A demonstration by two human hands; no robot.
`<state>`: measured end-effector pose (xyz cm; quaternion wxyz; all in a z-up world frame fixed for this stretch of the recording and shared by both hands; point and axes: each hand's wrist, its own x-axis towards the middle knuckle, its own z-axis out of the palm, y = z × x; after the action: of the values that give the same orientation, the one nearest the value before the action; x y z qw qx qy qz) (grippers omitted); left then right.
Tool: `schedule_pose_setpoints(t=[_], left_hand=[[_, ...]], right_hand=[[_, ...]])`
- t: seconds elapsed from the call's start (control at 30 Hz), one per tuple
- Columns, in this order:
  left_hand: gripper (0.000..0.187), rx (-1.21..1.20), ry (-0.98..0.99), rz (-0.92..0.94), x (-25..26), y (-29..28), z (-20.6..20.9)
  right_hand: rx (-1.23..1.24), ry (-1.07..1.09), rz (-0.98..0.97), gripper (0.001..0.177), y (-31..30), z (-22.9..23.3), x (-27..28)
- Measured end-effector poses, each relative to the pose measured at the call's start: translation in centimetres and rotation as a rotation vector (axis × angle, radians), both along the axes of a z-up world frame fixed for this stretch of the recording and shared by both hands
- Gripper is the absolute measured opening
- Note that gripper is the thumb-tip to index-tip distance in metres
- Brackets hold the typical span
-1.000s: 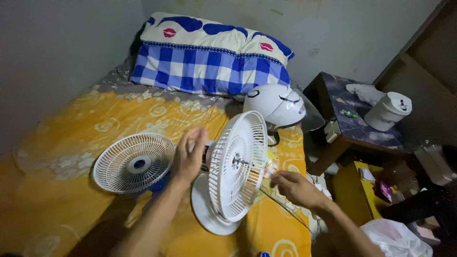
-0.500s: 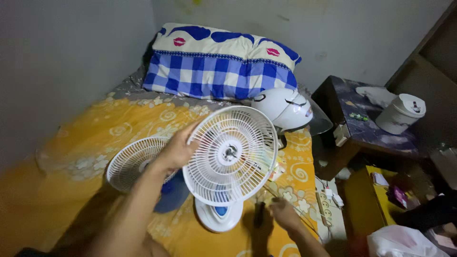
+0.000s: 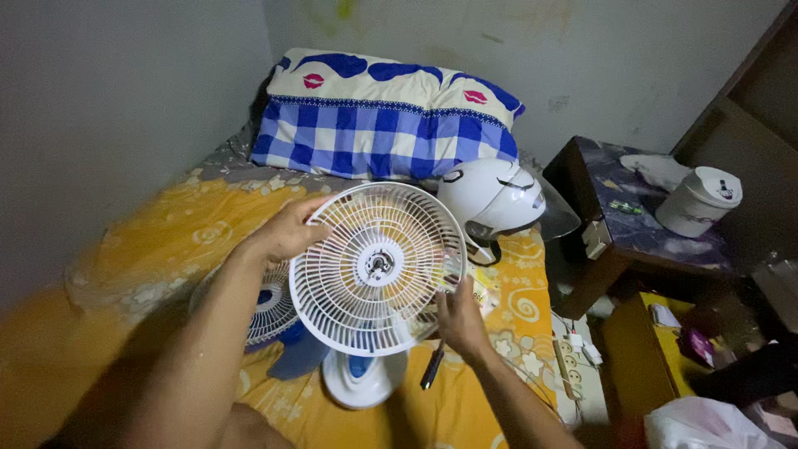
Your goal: The person assembles a small electric fan by hand. They attach the motor housing to the base, secure the front grille with a screw, and then place the fan blade onto the motor shaft.
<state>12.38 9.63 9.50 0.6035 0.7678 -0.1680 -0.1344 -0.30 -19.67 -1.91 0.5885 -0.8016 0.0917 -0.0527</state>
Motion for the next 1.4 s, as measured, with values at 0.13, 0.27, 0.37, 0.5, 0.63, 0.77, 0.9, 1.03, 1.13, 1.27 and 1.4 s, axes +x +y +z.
schedule_pose_setpoints(t=[0.13,0.27,0.37,0.5,0.63,0.77,0.9,1.03,1.13,1.27,1.4], left_hand=[[0.053,-0.088,0.082,0.275,-0.7,-0.2,0.2],[0.036,-0.196,0.007,0.443,-1.4,-0.4,-1.1],[0.032,-0.223,-0.13,0.402,-1.3,0.1,-2.4],[0.034,-0.091,-0.373,0.507,-2.0,0.2,-4.6],[0.038,-0.099,-0.479,0.539,-3.1,0.1,-5.4],[0.04,-0.18,-0.505,0.458,-4.2,-0.2,-4.6],[0.04,-0.227,-0.516,0.437,-4.3,-0.7,-3.5],[0.038,-0.279,-0.516,0.409,-3.3,-1.9,-4.0],[0.04,-0.251,-0.498,0.423,-2.8,-3.4,-4.9],[0.041,-0.09,-0.472,0.468,-2.4,-3.9,-5.3],[0.042,-0.113,-0.501,0.429,-2.7,-3.9,-5.4]], right_hand=[[-0.05,-0.131,-0.075,0.028,0.7,-0.8,0.1],[-0.132,-0.028,-0.113,0.025,0.7,-1.8,0.3],[-0.058,-0.107,-0.059,0.027,0.8,-2.6,0.8],[-0.144,-0.134,-0.071,0.031,-0.6,-3.0,1.8],[-0.11,-0.079,-0.007,0.034,-1.9,-2.7,3.1],[-0.041,-0.22,0.033,0.043,-1.9,-2.3,3.2],[-0.093,-0.264,-0.052,0.044,-1.9,-1.2,2.5],[0.046,-0.379,0.031,0.051,-2.8,-0.1,1.9],[-0.052,-0.212,-0.032,0.044,-3.6,0.1,1.4],[-0.244,-0.063,-0.075,0.03,-4.5,0.2,1.6],[-0.172,0.064,-0.097,0.034,-4.6,-0.7,1.1]])
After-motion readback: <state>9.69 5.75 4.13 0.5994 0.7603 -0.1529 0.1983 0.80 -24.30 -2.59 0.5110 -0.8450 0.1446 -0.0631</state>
